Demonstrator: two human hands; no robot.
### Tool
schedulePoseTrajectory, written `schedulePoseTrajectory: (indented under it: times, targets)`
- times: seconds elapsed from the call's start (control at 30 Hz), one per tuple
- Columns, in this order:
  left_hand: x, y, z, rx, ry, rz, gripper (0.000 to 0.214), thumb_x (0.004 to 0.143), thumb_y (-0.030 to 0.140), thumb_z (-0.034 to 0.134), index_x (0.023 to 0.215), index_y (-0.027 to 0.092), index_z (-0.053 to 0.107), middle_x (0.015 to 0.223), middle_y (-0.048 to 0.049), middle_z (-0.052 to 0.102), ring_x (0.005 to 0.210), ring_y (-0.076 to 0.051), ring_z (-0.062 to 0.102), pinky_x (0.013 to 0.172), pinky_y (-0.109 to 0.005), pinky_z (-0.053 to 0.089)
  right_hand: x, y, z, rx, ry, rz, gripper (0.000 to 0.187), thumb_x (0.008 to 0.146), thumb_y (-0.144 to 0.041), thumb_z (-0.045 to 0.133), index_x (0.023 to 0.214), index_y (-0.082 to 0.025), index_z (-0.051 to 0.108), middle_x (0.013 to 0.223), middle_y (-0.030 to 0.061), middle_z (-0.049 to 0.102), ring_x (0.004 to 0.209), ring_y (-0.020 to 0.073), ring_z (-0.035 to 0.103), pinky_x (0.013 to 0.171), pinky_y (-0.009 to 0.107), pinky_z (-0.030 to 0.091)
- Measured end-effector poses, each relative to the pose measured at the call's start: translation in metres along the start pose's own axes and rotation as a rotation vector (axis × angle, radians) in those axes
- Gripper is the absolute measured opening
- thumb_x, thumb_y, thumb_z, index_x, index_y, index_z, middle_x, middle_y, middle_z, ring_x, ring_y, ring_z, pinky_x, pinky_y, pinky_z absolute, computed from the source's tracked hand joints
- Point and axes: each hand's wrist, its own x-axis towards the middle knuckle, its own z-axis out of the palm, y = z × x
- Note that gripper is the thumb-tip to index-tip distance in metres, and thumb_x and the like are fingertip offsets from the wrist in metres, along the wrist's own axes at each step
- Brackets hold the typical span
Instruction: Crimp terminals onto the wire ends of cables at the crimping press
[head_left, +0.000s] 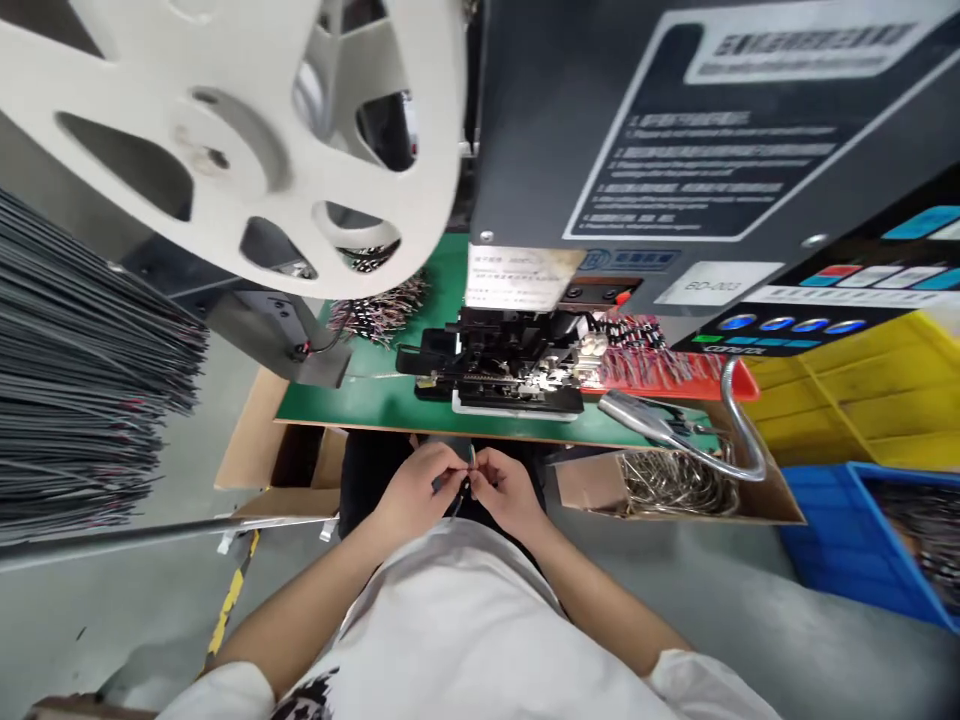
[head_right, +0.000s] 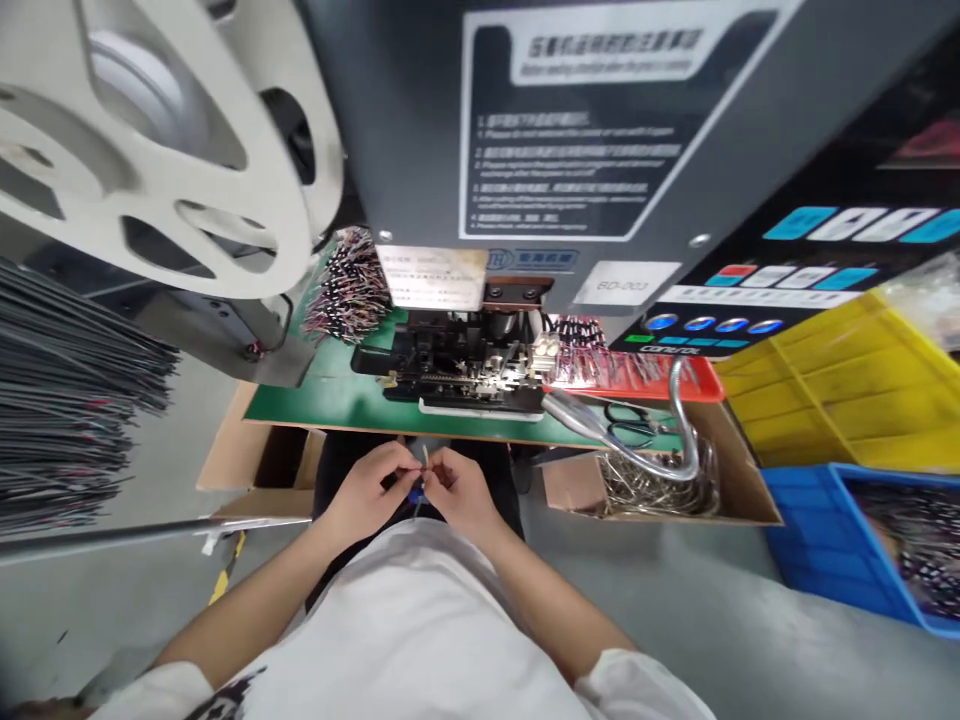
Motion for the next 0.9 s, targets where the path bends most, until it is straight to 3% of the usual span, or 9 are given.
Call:
schedulePoseTrajectory:
  times: [0.13,0.23,0.4,0.53,0.73,0.9]
  targets:
    - [0.011,0.007,0.021,0.272,0.019,0.386,0.017,0.094,0.011,0.05,0.103,0.017,0.063,0.09,-0.0077,0.066,0.083,-0.019,0.058,0.078,-0.035,0.051,-0.011,-0.002,-0.023,0.245,0.011,0.054,0.024,0.088,-0.037,0.064,0.077,-0.019,0.053,0.06,-0.0048,0.053,0.049,0.0085,0.049,0.049,0.02,0.039]
    - [0.017,0.018,0.039,0.343,0.077,0.437,0.026,0.092,0.008,0.05,0.114,0.016,0.061,0.094,-0.01,0.065,0.085,-0.021,0.057,0.076,-0.035,0.052,-0.016,-0.005,-0.036,0.358,0.077,0.027,0.029,0.088,-0.042,0.067,0.078,-0.02,0.052,0.061,-0.0042,0.055,0.049,0.0083,0.05,0.05,0.02,0.041]
    - [0.024,0.043,0.05,0.153,0.022,0.235,0.038,0.093,0.003,0.044,0.125,0.019,0.056,0.103,-0.0093,0.064,0.092,-0.02,0.057,0.081,-0.034,0.053,-0.016,-0.014,-0.043,0.463,0.198,-0.071,0.023,0.088,-0.039,0.071,0.093,-0.022,0.056,0.071,-0.0037,0.053,0.055,0.0083,0.05,0.052,0.02,0.044]
    - [0.032,0.053,0.048,0.076,-0.037,0.13,0.043,0.093,0.005,0.044,0.131,0.021,0.053,0.113,-0.0097,0.063,0.104,-0.021,0.057,0.092,-0.037,0.05,-0.012,-0.019,-0.041,0.445,0.294,-0.106,0.021,0.089,-0.038,0.07,0.093,-0.023,0.056,0.072,-0.0034,0.053,0.055,0.0081,0.046,0.05,0.02,0.04]
    - [0.051,0.045,0.048,-0.037,-0.055,-0.099,0.008,0.095,0.024,0.054,0.097,0.021,0.062,0.091,-0.0036,0.064,0.086,-0.018,0.06,0.078,-0.03,0.048,0.004,-0.022,-0.047,0.423,0.234,-0.015,0.025,0.086,-0.039,0.071,0.084,-0.022,0.053,0.057,-0.0088,0.04,0.048,0.0076,0.036,0.049,0.02,0.033]
    - [0.062,0.027,0.056,-0.129,-0.068,-0.14,0.017,0.096,0.033,0.056,0.086,0.02,0.062,0.082,-0.0012,0.065,0.08,-0.016,0.061,0.074,-0.027,0.045,0.01,-0.024,-0.06,0.173,0.207,0.028,0.022,0.085,-0.037,0.07,0.082,-0.02,0.057,0.057,-0.0085,0.038,0.049,0.008,0.032,0.048,0.021,0.027]
